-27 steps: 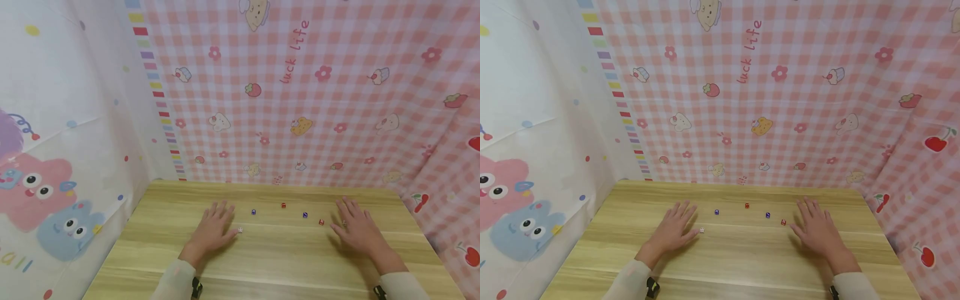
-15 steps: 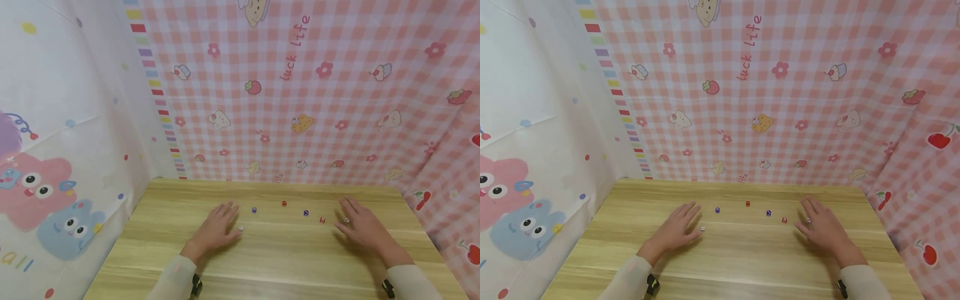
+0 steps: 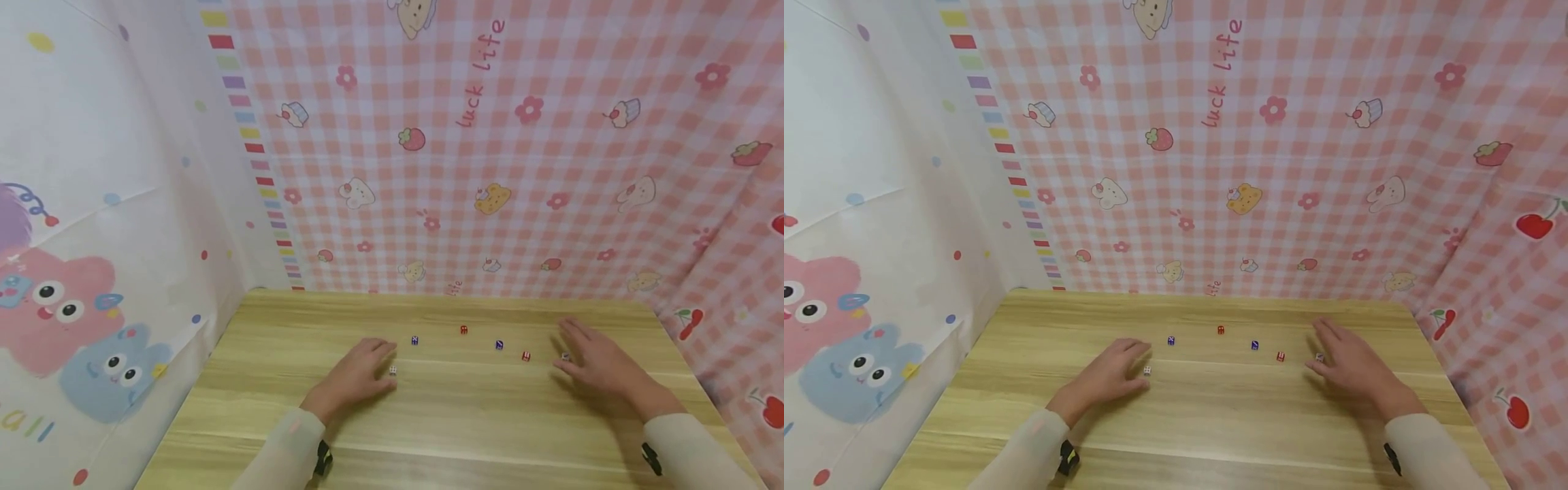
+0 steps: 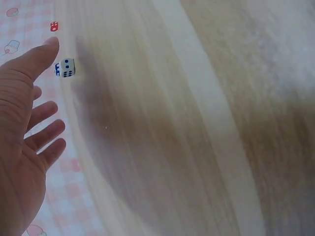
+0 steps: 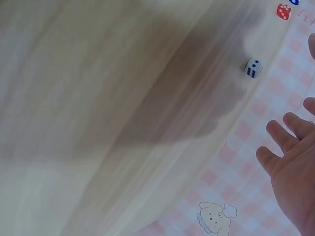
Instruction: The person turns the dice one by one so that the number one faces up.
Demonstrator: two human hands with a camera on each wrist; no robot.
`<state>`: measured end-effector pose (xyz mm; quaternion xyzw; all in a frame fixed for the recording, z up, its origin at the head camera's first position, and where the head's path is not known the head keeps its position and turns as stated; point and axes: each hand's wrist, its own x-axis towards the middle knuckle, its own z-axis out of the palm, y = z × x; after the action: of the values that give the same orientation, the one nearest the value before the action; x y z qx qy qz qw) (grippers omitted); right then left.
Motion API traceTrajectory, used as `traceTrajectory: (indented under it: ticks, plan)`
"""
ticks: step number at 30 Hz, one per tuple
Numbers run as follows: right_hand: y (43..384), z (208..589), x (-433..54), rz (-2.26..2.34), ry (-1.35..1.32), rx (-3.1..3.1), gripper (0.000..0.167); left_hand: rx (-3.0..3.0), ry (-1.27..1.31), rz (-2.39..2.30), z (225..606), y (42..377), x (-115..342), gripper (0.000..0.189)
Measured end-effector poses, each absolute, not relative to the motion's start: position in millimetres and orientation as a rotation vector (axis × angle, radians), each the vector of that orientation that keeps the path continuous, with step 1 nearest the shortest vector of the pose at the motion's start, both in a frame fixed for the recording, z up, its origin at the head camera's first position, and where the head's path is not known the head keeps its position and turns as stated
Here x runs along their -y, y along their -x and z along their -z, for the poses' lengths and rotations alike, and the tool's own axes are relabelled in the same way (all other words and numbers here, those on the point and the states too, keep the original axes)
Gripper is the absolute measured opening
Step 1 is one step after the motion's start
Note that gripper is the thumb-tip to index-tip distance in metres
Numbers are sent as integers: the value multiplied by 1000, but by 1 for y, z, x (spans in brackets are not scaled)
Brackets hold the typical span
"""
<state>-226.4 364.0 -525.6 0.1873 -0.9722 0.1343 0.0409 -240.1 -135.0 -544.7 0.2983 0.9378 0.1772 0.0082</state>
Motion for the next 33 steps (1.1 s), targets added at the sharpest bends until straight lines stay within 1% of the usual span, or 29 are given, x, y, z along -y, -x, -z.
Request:
traceTrajectory:
  ticks: [4, 9, 14, 17, 21, 27, 30, 33]
  plan:
    - [229, 523, -367, -436, -569, 2992, 85, -2949, -1013, -472, 547, 242, 133, 66]
    - [229, 525, -367, -508, -554, 2998, 83, -2975, -1102, -441, 549, 244, 131, 48]
    - [230, 530, -368, -602, -523, 2999, 80, -2971, -1117, -474, 552, 246, 128, 32]
    - [231, 533, -369, -654, -489, 3016, 80, -2959, -1116, -505, 553, 246, 126, 28]
    - [233, 537, -374, -714, -437, 3038, 77, -2944, -1085, -533, 554, 246, 125, 26]
    - [237, 542, -379, -806, -405, 3030, 66, -2944, -1041, -533, 558, 248, 124, 23]
    - [238, 545, -380, -816, -419, 3007, 55, -2947, -1037, -544, 559, 248, 124, 21]
    - [238, 547, -381, -808, -432, 2994, 41, -2945, -1031, -561, 560, 248, 123, 18]
